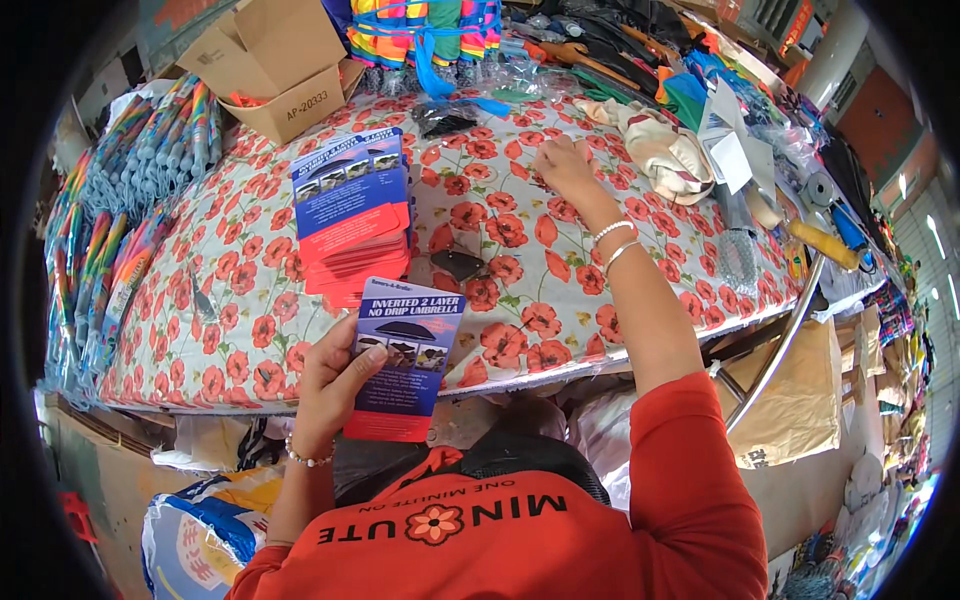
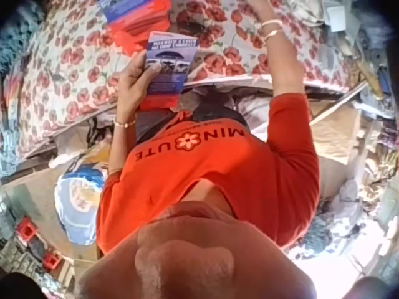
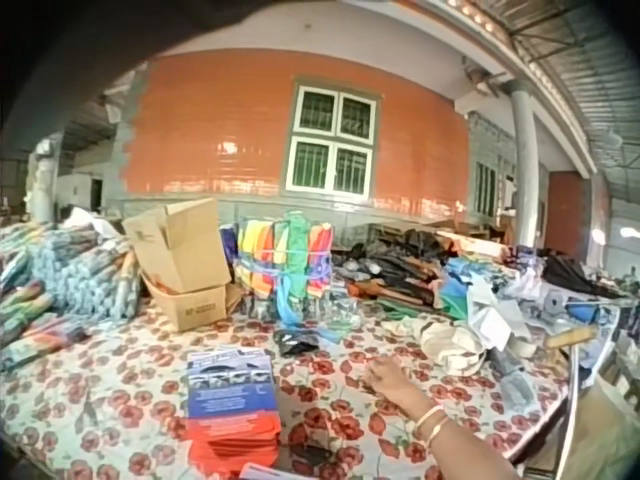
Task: Sorting and unfolding paper flyers on a table.
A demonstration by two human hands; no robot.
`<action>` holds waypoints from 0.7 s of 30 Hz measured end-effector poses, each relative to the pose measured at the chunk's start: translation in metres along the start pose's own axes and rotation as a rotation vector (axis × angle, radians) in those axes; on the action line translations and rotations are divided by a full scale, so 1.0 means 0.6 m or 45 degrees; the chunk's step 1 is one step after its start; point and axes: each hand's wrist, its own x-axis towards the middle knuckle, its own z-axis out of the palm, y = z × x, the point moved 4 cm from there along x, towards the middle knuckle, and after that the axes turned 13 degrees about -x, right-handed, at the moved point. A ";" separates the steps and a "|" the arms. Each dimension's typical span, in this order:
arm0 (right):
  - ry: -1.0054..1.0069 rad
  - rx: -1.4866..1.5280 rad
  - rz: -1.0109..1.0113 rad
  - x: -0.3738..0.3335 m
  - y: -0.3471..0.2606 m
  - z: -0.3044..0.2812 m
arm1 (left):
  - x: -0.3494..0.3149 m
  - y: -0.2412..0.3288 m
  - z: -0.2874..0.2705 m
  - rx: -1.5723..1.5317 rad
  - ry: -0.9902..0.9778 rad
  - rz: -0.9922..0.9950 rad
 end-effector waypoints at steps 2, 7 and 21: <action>-0.003 -0.247 0.073 -0.014 -0.044 -0.015 | -0.003 0.000 -0.007 -0.002 -0.001 -0.005; -0.146 -0.253 0.038 -0.027 -0.022 0.010 | 0.007 0.001 0.005 -0.001 -0.041 0.000; 0.628 1.246 0.155 -0.027 -0.007 -0.113 | 0.013 0.000 0.005 0.045 0.010 -0.078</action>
